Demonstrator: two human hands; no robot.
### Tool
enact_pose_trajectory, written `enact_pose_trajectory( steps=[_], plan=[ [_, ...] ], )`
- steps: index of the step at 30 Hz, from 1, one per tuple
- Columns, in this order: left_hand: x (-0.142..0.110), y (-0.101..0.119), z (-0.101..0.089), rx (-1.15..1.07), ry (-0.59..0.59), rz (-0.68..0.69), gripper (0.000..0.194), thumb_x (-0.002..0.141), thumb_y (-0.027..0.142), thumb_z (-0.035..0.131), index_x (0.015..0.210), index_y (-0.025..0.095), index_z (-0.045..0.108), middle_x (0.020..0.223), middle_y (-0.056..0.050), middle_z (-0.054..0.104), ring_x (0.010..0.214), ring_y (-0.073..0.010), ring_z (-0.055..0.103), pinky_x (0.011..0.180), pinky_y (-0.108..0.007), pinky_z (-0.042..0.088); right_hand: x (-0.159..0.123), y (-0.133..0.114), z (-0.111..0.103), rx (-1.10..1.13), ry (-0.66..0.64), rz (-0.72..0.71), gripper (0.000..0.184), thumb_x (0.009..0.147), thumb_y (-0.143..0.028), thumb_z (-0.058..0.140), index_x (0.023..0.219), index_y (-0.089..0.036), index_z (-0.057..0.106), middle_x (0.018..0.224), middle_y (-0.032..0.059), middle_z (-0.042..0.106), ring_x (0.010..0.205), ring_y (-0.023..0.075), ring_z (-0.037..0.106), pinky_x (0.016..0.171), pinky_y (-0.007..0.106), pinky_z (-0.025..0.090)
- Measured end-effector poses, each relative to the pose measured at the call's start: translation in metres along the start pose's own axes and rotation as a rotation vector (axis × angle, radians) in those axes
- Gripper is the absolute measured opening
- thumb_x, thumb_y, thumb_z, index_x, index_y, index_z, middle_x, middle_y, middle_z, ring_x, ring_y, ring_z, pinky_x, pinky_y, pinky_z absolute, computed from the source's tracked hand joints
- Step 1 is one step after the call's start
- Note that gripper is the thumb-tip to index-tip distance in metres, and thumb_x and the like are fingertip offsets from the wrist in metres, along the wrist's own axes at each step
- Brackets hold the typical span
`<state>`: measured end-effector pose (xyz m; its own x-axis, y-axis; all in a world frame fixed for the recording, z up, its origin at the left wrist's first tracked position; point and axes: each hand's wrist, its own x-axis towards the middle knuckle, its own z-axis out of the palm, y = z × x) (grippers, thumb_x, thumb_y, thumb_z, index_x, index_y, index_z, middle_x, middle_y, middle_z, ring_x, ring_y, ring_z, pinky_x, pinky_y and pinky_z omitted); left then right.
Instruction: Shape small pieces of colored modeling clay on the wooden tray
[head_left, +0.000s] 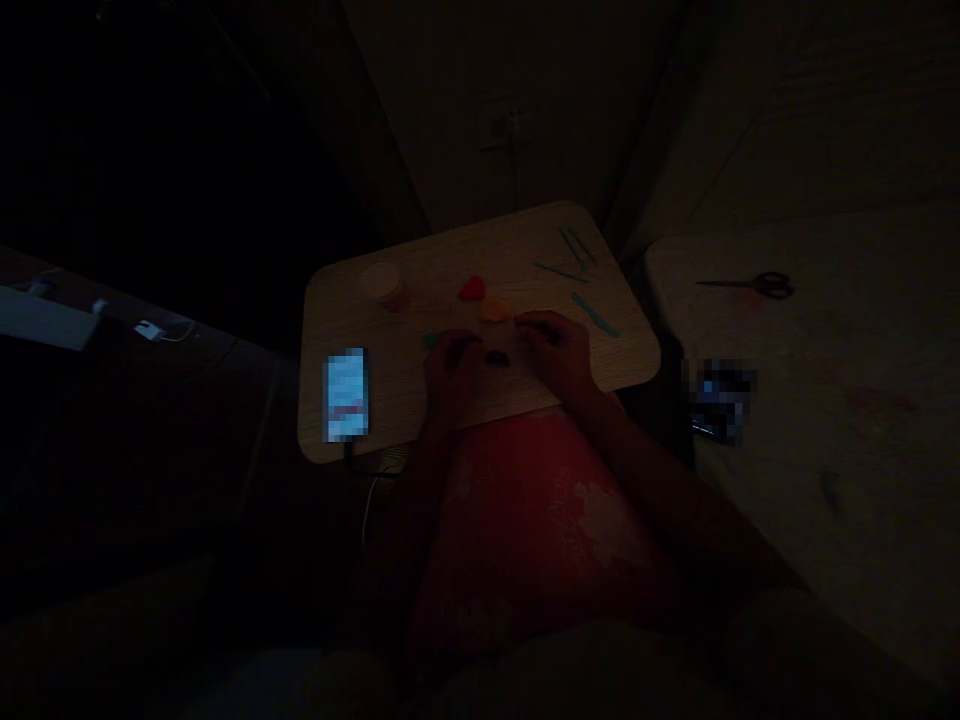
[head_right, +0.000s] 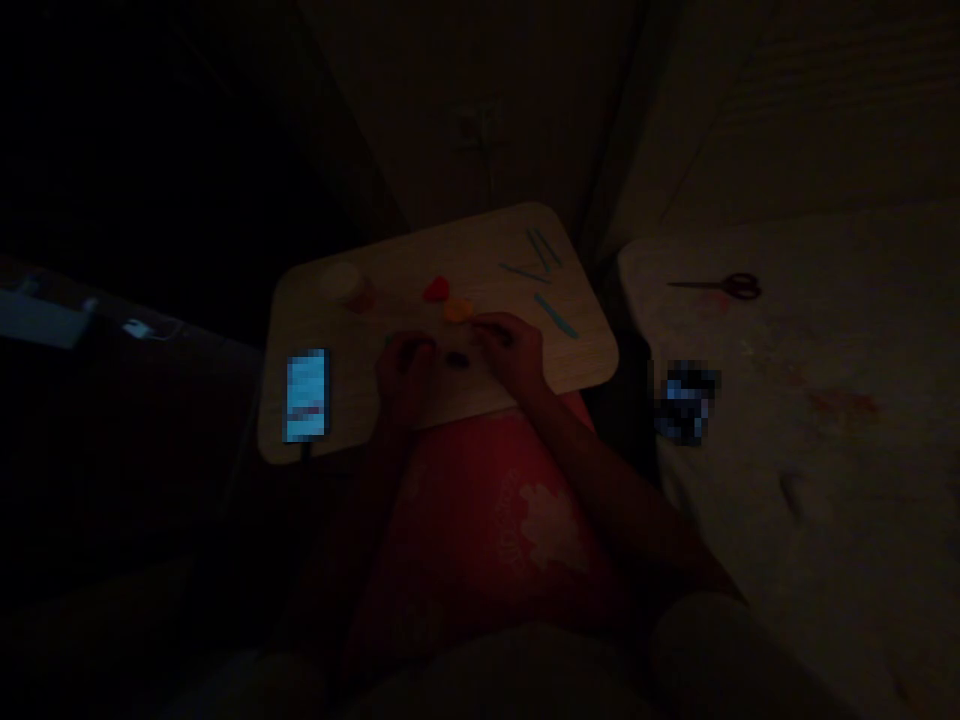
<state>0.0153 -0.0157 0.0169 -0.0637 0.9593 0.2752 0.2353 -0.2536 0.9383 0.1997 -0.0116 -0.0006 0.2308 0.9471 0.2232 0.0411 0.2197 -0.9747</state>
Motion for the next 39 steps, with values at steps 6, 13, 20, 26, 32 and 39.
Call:
enact_pose_trajectory(
  steps=[6,13,20,26,32,39],
  plan=[
    [0.0006,-0.0022,0.0008,0.013,0.013,-0.003,0.032,0.086,0.052,0.073,0.092,0.021,0.069,0.091,-0.005,0.073,0.086,-0.0179,0.068,0.08,-0.029,0.055,-0.0009,-0.0042,0.0012,-0.02,0.021,-0.02,0.013,0.081,-0.031,0.074,0.09,-0.023,0.078,0.092,0.0049,0.078,0.078,0.0175,0.07,0.071,0.032,0.057],
    [0.0008,-0.004,0.0002,-0.014,0.013,-0.005,0.03,0.087,0.05,0.073,0.092,0.021,0.069,0.09,-0.005,0.073,0.085,-0.0178,0.069,0.078,-0.029,0.055,-0.0005,-0.006,-0.0009,-0.057,0.041,-0.052,0.019,0.088,-0.04,0.067,0.087,-0.022,0.074,0.083,0.0037,0.073,0.078,0.0174,0.067,0.073,0.031,0.054],
    [0.0003,-0.003,0.0001,0.005,0.011,0.003,0.03,0.087,0.052,0.073,0.093,0.022,0.069,0.09,-0.005,0.074,0.086,-0.0187,0.069,0.08,-0.031,0.056,-0.0012,-0.0059,-0.0008,-0.045,-0.008,-0.031,0.04,0.098,-0.056,0.054,0.08,-0.023,0.065,0.067,-0.0001,0.059,0.06,0.0143,0.054,0.057,0.028,0.043],
    [0.0009,-0.001,0.0004,0.004,0.007,-0.006,0.031,0.086,0.052,0.073,0.091,0.021,0.069,0.089,-0.005,0.073,0.084,-0.0181,0.068,0.078,-0.03,0.055,0.0,-0.0025,-0.0011,-0.088,0.011,-0.075,0.049,0.102,-0.058,0.044,0.068,-0.023,0.052,0.061,-0.0012,0.05,0.057,0.0139,0.048,0.056,0.029,0.038],
    [0.0013,-0.0042,0.0009,-0.007,0.01,0.015,0.032,0.086,0.052,0.073,0.092,0.021,0.069,0.09,-0.005,0.073,0.085,-0.0181,0.069,0.079,-0.03,0.055,0.0007,-0.0036,-0.0001,-0.061,0.008,-0.081,0.026,0.093,-0.046,0.065,0.082,-0.023,0.059,0.072,-0.0018,0.058,0.063,0.0131,0.053,0.059,0.027,0.043],
    [0.0008,-0.003,0.0001,0.007,0.0,0.017,0.034,0.086,0.054,0.073,0.093,0.02,0.07,0.091,-0.005,0.074,0.086,-0.018,0.069,0.079,-0.03,0.056,0.0006,-0.0036,-0.0013,-0.043,-0.016,-0.102,0.014,0.088,-0.032,0.068,0.096,-0.023,0.076,0.091,0.0032,0.071,0.075,0.0152,0.066,0.069,0.03,0.055]
  ],
)
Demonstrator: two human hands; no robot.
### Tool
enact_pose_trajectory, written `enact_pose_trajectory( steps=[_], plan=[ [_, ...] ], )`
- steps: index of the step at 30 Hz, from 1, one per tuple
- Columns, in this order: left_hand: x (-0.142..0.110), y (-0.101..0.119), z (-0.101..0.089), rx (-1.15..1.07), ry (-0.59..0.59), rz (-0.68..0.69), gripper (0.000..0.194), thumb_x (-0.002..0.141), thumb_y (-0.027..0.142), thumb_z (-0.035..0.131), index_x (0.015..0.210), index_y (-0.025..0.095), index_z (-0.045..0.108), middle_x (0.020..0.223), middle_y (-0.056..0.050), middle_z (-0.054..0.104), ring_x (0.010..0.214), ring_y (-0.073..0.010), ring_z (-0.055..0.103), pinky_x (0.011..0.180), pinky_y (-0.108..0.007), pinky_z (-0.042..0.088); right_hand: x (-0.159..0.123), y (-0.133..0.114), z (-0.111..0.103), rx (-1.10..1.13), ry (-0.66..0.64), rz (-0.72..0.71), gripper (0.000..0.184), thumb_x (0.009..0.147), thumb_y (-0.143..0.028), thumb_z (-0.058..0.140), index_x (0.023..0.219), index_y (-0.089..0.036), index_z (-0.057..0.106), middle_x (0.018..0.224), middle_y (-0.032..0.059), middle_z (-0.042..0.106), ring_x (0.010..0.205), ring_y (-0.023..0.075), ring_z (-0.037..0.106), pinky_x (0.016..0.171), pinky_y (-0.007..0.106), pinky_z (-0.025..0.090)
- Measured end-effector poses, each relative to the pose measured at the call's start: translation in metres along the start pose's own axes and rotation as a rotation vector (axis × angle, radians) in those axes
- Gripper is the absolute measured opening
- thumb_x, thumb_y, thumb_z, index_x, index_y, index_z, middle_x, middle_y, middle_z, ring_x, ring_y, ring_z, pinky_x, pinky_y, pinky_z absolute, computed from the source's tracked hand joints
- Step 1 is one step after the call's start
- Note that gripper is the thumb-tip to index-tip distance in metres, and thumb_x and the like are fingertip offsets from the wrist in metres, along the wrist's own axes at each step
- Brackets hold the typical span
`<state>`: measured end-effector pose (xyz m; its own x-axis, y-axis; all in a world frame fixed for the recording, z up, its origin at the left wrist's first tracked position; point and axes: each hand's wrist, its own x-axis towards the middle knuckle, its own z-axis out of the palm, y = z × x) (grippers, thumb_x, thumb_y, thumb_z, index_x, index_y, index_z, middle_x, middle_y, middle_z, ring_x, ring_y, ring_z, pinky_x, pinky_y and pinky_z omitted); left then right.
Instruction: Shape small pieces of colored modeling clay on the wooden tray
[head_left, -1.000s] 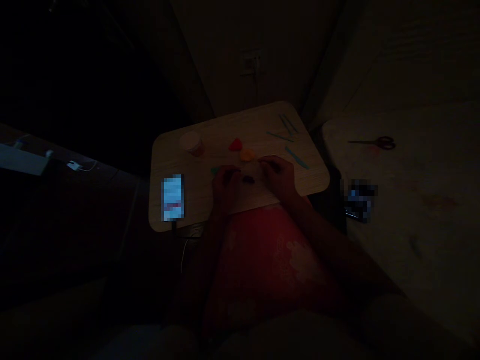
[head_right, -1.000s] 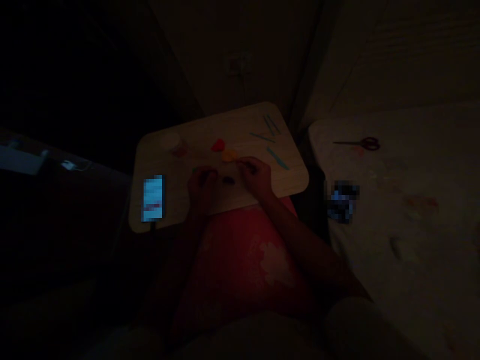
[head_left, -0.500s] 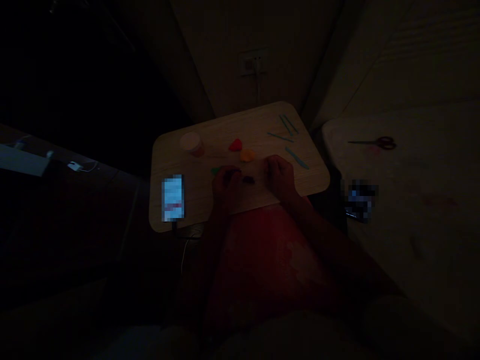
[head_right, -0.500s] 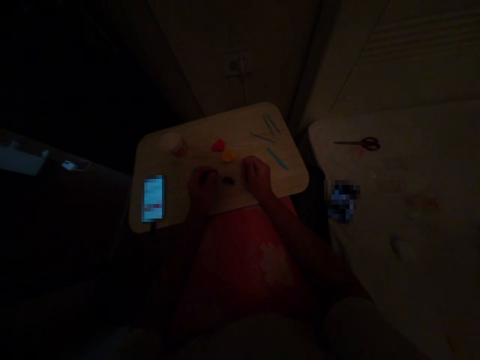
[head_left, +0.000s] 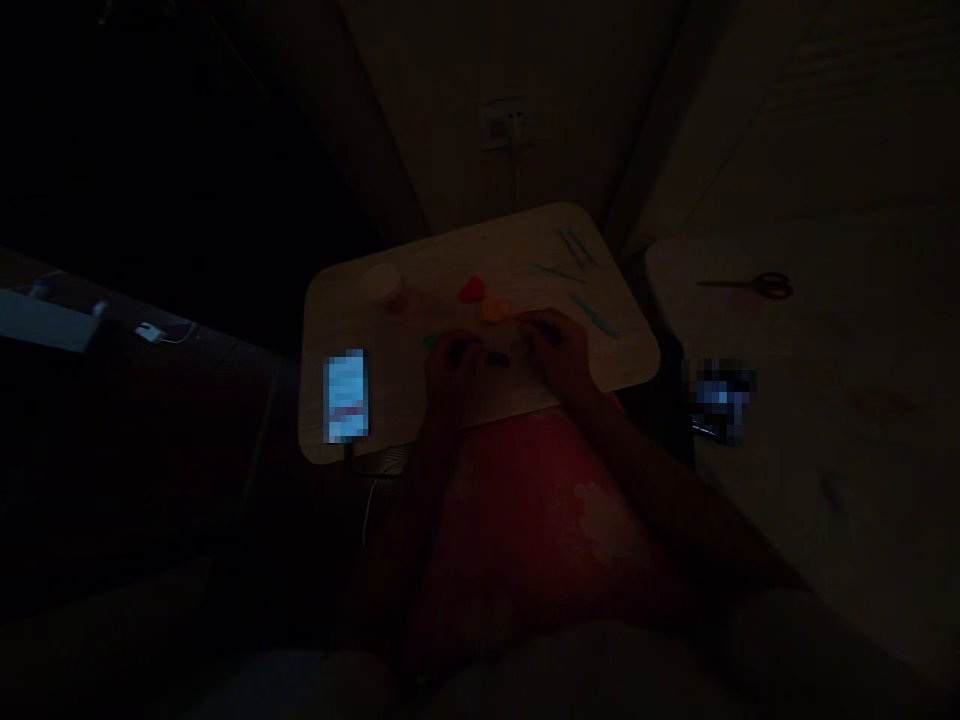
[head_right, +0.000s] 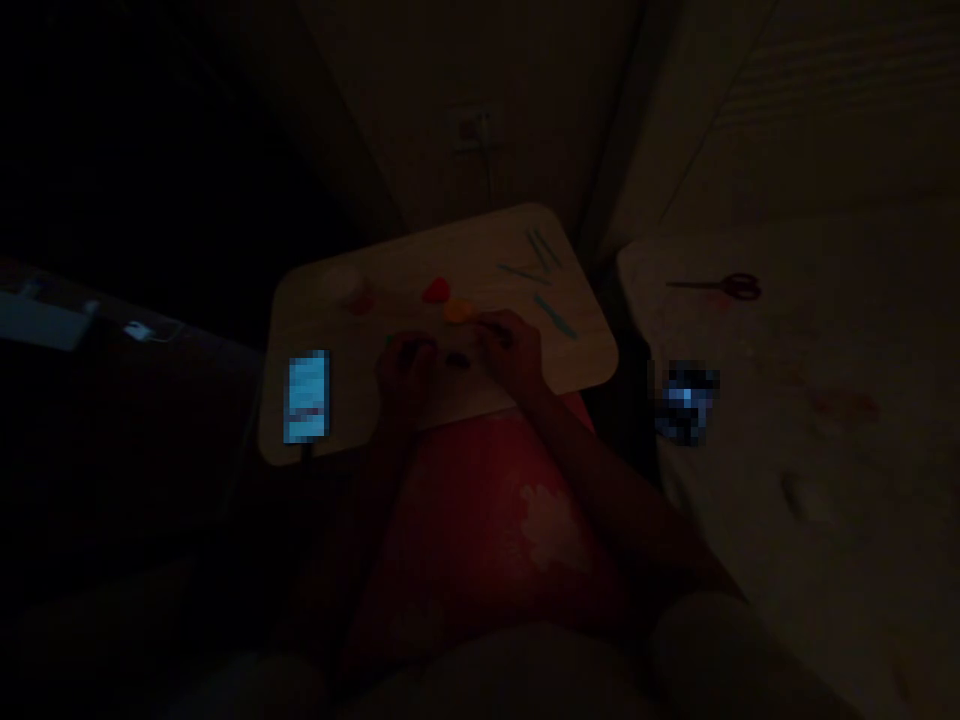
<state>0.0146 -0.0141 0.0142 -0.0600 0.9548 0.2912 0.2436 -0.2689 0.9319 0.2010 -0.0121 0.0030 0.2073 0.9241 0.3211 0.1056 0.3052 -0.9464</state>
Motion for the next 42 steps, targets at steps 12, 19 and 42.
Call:
enact_pose_trajectory(
  steps=[12,19,42],
  plan=[
    [-0.0008,-0.0007,0.0003,-0.019,-0.006,-0.001,0.031,0.088,0.05,0.072,0.095,0.02,0.07,0.092,-0.005,0.073,0.086,-0.0174,0.069,0.079,-0.029,0.056,-0.0008,-0.0026,0.003,0.032,0.041,0.109,0.02,0.09,-0.036,0.065,0.092,-0.021,0.077,0.077,0.0029,0.073,0.066,0.0148,0.065,0.062,0.028,0.053],
    [0.0011,-0.0019,0.0001,-0.002,-0.004,0.016,0.031,0.087,0.05,0.073,0.093,0.02,0.07,0.089,-0.005,0.072,0.083,-0.0169,0.067,0.077,-0.028,0.055,-0.0004,0.0016,0.0007,-0.02,0.022,0.037,0.016,0.089,-0.032,0.067,0.095,-0.023,0.078,0.088,0.0045,0.075,0.07,0.0155,0.067,0.066,0.031,0.056],
    [-0.0005,0.0008,0.0003,-0.02,-0.011,-0.002,0.034,0.087,0.054,0.072,0.093,0.021,0.07,0.091,-0.006,0.073,0.085,-0.0184,0.068,0.078,-0.03,0.056,-0.0013,-0.0026,0.0048,0.118,0.044,0.159,0.021,0.082,-0.035,0.075,0.099,-0.024,0.073,0.085,0.0032,0.076,0.073,0.0178,0.072,0.07,0.034,0.061]
  ],
)
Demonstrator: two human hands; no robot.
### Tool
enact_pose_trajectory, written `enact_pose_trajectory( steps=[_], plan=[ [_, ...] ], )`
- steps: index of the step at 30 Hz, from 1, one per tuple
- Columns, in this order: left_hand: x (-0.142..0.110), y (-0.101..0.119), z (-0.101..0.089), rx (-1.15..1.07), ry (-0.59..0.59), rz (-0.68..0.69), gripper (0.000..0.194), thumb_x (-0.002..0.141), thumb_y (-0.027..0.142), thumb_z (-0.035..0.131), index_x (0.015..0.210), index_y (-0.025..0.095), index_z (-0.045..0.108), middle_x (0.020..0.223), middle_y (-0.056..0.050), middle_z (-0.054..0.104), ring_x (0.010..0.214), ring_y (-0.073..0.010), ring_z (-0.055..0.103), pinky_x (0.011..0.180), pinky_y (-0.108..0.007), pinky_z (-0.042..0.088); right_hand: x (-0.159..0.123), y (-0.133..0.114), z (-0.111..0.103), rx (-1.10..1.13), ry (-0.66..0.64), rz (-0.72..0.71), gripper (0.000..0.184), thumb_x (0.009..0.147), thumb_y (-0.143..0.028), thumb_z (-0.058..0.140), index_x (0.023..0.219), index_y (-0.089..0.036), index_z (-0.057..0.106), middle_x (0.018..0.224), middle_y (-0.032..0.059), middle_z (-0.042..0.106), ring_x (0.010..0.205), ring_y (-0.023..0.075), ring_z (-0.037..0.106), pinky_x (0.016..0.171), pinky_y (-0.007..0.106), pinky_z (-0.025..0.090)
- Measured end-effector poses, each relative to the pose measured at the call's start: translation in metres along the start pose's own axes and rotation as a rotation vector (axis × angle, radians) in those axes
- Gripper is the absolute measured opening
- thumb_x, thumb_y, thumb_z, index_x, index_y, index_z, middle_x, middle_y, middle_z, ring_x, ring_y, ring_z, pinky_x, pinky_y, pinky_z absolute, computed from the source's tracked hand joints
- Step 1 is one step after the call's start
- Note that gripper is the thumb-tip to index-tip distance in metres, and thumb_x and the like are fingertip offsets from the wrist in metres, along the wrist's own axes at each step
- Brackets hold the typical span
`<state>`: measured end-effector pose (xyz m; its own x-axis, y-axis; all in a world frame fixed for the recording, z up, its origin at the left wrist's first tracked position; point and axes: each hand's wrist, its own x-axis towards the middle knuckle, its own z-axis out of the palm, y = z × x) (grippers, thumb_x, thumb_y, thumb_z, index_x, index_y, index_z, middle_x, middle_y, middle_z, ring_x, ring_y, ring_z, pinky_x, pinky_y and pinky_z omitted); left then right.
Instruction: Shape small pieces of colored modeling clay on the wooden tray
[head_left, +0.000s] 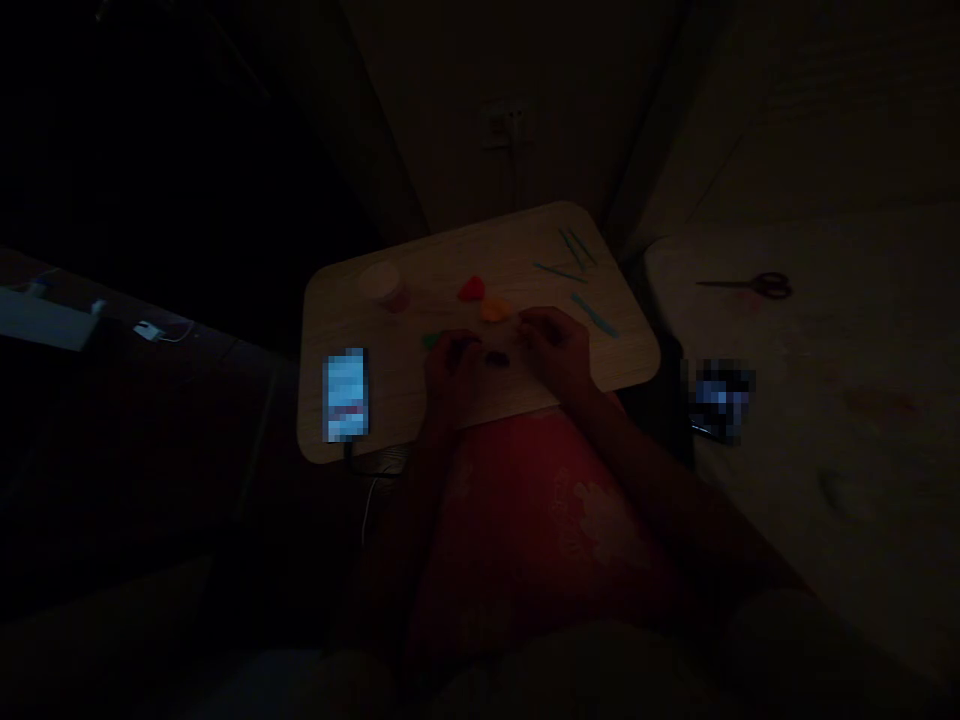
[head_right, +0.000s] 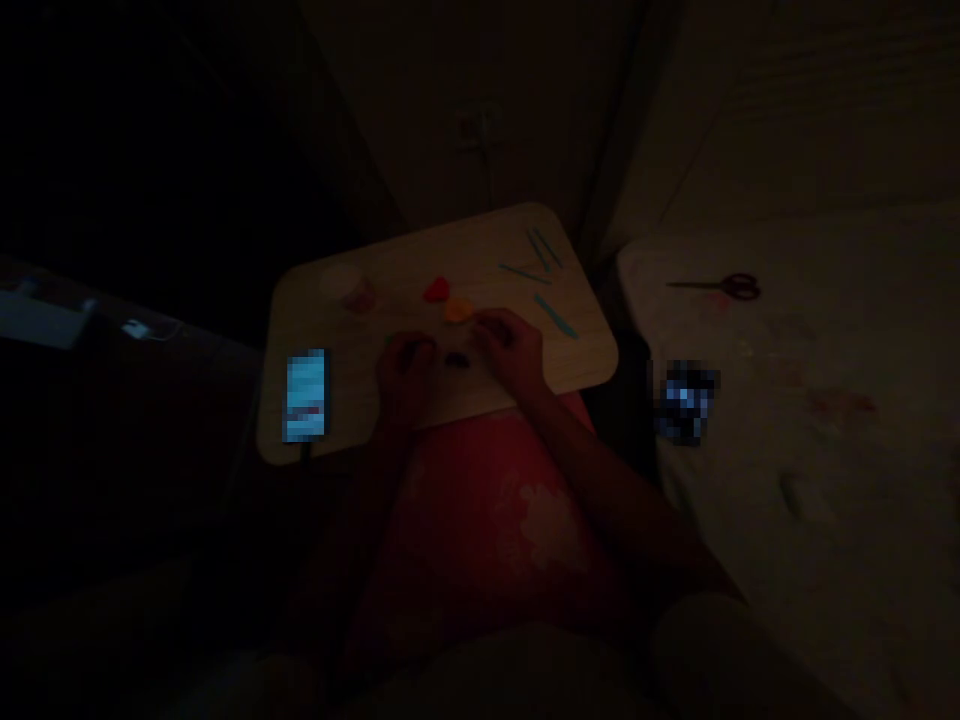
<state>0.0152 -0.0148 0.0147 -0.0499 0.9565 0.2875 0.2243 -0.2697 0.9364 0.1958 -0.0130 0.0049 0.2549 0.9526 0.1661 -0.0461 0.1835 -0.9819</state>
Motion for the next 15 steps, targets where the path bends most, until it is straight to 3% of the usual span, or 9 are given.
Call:
enact_pose_trajectory(
  steps=[7,15],
  plan=[
    [0.0007,0.0012,0.0003,0.019,0.005,-0.024,0.034,0.087,0.054,0.072,0.093,0.021,0.069,0.092,-0.006,0.073,0.086,-0.018,0.069,0.079,-0.029,0.056,-0.0007,-0.0004,-0.0019,-0.04,-0.022,0.0,0.018,0.084,-0.036,0.072,0.096,-0.023,0.077,0.091,0.0053,0.079,0.077,0.0184,0.074,0.07,0.032,0.061],
    [-0.0002,0.0009,0.0007,0.008,0.013,-0.004,0.03,0.087,0.05,0.072,0.092,0.02,0.07,0.091,-0.005,0.073,0.086,-0.018,0.069,0.079,-0.029,0.056,0.0006,0.0031,-0.0015,-0.046,0.02,-0.025,0.016,0.084,-0.037,0.072,0.085,-0.021,0.069,0.073,0.0001,0.069,0.061,0.0137,0.063,0.057,0.027,0.052]
  ],
)
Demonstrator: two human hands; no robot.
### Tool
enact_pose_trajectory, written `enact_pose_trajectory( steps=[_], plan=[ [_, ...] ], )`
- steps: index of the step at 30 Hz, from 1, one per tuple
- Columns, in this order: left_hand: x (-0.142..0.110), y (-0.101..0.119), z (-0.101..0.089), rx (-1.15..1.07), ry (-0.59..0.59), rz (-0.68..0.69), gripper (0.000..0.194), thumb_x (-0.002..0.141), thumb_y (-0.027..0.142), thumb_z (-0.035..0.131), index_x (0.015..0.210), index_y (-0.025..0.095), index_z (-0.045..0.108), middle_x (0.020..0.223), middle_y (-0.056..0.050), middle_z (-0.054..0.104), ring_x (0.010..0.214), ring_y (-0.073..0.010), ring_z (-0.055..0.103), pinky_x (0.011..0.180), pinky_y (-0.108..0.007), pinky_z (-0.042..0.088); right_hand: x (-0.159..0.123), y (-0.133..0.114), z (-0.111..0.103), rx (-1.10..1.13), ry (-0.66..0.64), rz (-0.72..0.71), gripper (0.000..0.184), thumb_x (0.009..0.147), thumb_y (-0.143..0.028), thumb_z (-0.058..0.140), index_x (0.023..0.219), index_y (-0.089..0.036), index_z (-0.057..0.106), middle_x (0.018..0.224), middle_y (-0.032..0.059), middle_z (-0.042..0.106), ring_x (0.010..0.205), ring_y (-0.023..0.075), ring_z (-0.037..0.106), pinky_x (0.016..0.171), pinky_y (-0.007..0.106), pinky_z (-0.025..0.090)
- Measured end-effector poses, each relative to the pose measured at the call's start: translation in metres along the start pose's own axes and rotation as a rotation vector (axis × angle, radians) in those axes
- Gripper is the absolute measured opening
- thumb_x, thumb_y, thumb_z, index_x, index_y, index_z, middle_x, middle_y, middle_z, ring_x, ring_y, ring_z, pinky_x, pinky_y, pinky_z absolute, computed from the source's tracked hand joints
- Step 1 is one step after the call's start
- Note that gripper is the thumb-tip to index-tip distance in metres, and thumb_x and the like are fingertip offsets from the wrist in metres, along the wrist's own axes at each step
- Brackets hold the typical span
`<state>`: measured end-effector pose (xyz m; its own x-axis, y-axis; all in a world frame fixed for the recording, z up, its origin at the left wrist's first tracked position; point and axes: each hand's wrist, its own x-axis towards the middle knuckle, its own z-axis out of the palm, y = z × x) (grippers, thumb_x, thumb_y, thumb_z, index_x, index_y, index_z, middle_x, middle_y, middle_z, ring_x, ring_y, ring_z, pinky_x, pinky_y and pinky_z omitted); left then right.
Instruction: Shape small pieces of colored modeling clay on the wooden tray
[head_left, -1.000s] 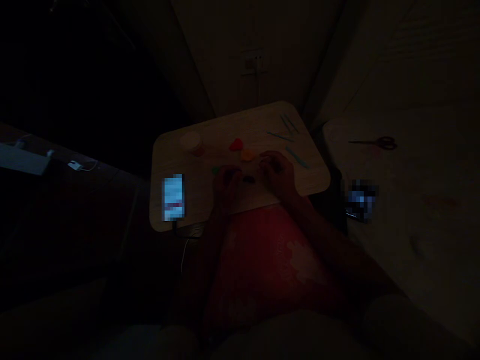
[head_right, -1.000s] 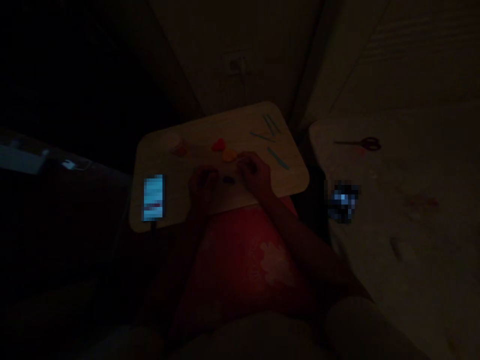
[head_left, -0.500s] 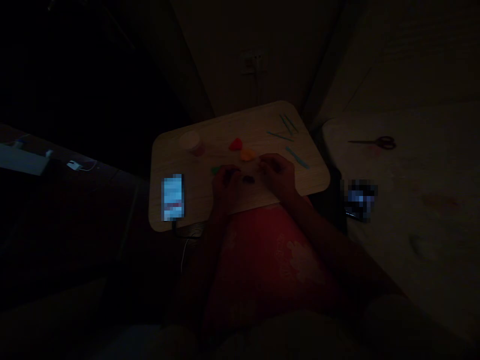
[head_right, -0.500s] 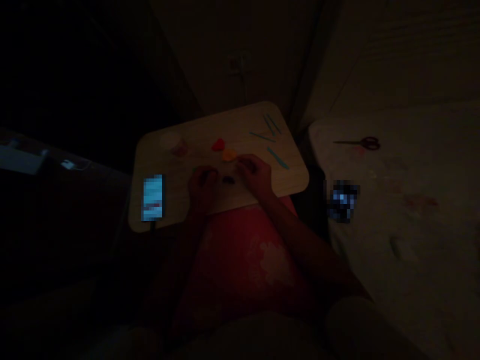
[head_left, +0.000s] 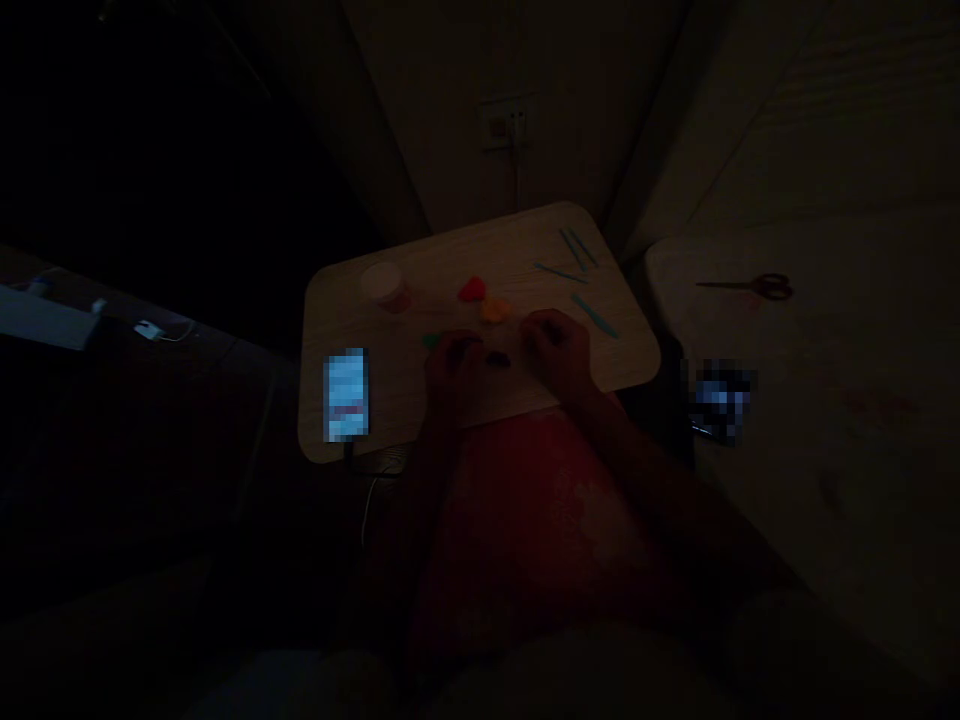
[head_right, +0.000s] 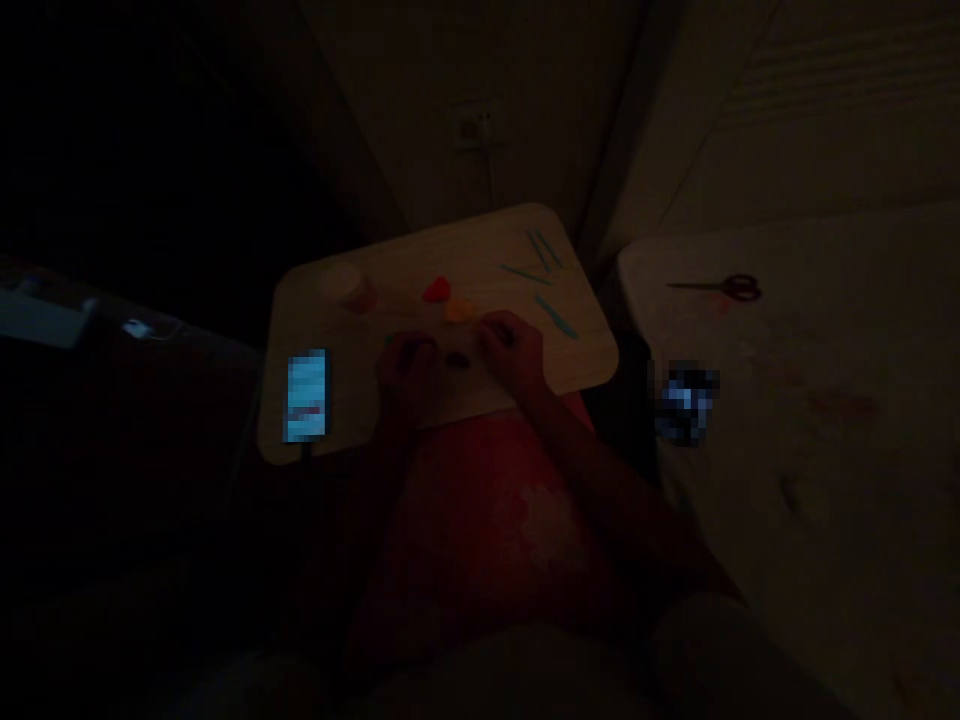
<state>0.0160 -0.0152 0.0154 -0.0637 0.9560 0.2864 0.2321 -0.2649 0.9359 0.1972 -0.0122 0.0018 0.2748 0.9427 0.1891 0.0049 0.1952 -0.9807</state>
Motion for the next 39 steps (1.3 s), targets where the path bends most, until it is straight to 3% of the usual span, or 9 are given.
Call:
enact_pose_trajectory(
  steps=[6,12,19,23,29,35,39],
  plan=[
    [0.0,0.0,0.0,0.011,-0.005,-0.02,0.029,0.087,0.049,0.073,0.094,0.021,0.069,0.093,-0.005,0.073,0.086,-0.0176,0.069,0.08,-0.029,0.056,0.0,0.0,0.001,0.008,-0.015,0.037,0.019,0.078,-0.037,0.077,0.088,-0.022,0.07,0.077,0.0017,0.073,0.065,0.0152,0.067,0.059,0.028,0.055],
    [0.001,-0.002,0.0,0.008,-0.004,-0.003,0.032,0.085,0.051,0.075,0.093,0.021,0.069,0.094,-0.006,0.074,0.088,-0.0186,0.07,0.081,-0.031,0.057,-0.001,-0.002,0.0,-0.006,-0.041,0.001,0.021,0.086,-0.041,0.068,0.097,-0.023,0.073,0.092,0.005,0.076,0.075,0.0167,0.07,0.064,0.029,0.057],
    [0.0,0.0,-0.001,0.014,-0.011,-0.014,0.031,0.086,0.05,0.074,0.095,0.021,0.069,0.094,-0.006,0.074,0.089,-0.019,0.069,0.082,-0.031,0.056,0.0,-0.004,-0.002,0.004,-0.021,0.001,0.034,0.095,-0.055,0.057,0.088,-0.023,0.064,0.07,-0.0002,0.061,0.057,0.0132,0.057,0.052,0.027,0.047],
    [0.0,-0.002,-0.001,0.018,-0.025,0.013,0.027,0.086,0.046,0.075,0.094,0.021,0.069,0.093,-0.006,0.073,0.089,-0.0193,0.07,0.083,-0.032,0.056,0.0,-0.007,-0.002,-0.006,-0.027,-0.006,0.034,0.097,-0.053,0.055,0.081,-0.024,0.061,0.063,-0.0017,0.055,0.053,0.0126,0.052,0.049,0.027,0.043],
    [0.0,-0.007,0.002,-0.032,-0.047,0.01,0.023,0.083,0.036,0.078,0.097,0.021,0.066,0.1,-0.006,0.073,0.094,-0.0187,0.07,0.088,-0.033,0.056,0.001,-0.003,-0.002,-0.065,-0.04,-0.031,0.018,0.082,-0.039,0.073,0.09,-0.023,0.071,0.082,0.0024,0.073,0.069,0.0157,0.066,0.064,0.03,0.054],
    [0.004,-0.014,0.001,0.034,-0.106,0.098,0.004,0.089,0.023,0.064,0.088,0.022,0.061,0.091,-0.004,0.066,0.089,-0.0182,0.064,0.085,-0.033,0.054,0.001,-0.003,-0.002,-0.047,-0.048,-0.013,0.023,0.091,-0.041,0.062,0.098,-0.023,0.076,0.089,0.0051,0.077,0.073,0.0181,0.07,0.065,0.032,0.056],
    [0.003,-0.015,0.004,0.241,-0.142,0.227,0.009,0.085,0.015,0.065,0.085,0.021,0.059,0.091,-0.006,0.059,0.091,-0.0227,0.059,0.088,-0.038,0.051,0.001,-0.004,-0.002,-0.066,-0.088,-0.058,0.023,0.092,-0.038,0.06,0.104,-0.023,0.074,0.095,0.0061,0.078,0.077,0.0179,0.072,0.07,0.032,0.058]
  ],
)
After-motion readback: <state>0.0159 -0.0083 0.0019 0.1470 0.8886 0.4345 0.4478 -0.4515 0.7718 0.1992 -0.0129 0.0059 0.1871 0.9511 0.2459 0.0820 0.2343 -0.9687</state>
